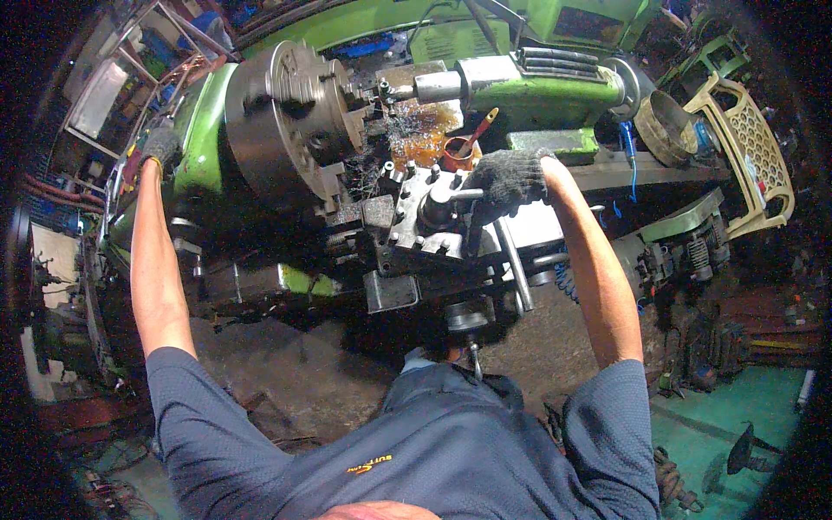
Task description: The person operates a green metal lathe, using both hands to adjust the tool post and control levers while a cylindrical metal workpiece rotates. They periodically apply cutting fluid with a brush and clear metal shavings from the cutting area.
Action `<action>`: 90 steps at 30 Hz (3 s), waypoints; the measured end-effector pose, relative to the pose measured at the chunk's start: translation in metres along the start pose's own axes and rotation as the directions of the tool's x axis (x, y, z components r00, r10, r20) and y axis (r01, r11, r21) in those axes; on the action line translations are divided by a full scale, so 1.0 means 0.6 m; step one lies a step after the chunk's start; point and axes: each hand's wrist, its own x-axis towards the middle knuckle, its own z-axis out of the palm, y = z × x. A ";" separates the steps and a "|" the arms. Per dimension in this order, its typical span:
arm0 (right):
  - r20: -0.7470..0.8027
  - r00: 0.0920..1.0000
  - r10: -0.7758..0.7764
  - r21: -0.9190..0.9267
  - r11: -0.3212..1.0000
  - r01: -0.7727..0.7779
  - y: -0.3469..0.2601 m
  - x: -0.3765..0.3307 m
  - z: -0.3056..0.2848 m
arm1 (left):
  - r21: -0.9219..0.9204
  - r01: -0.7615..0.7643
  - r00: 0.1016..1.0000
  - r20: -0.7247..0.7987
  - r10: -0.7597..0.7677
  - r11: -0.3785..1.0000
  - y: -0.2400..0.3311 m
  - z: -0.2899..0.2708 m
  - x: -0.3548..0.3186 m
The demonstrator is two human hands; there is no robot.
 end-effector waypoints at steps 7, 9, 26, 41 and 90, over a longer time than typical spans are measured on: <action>0.027 0.997 0.067 0.038 0.997 -0.068 -0.003 0.001 -0.002 | -0.056 0.023 0.999 -0.035 -0.025 0.998 -0.004 0.010 -0.001; 0.028 0.998 0.057 0.054 0.997 -0.058 0.005 0.004 0.004 | -0.079 0.041 0.998 -0.039 -0.044 0.996 -0.002 0.002 -0.005; -0.568 0.822 0.054 0.423 0.876 0.234 0.031 -0.017 0.029 | -0.186 0.181 0.951 -0.217 -0.220 0.966 0.033 -0.032 -0.071; -0.850 0.288 0.441 0.214 0.788 -0.577 0.187 0.081 0.252 | -0.624 -0.181 0.821 -0.521 -0.232 0.760 0.301 -0.004 -0.560; -0.878 0.242 0.413 0.290 0.861 -0.418 0.198 0.084 0.248 | -0.139 0.755 0.352 0.910 0.218 -0.640 0.462 0.484 -0.654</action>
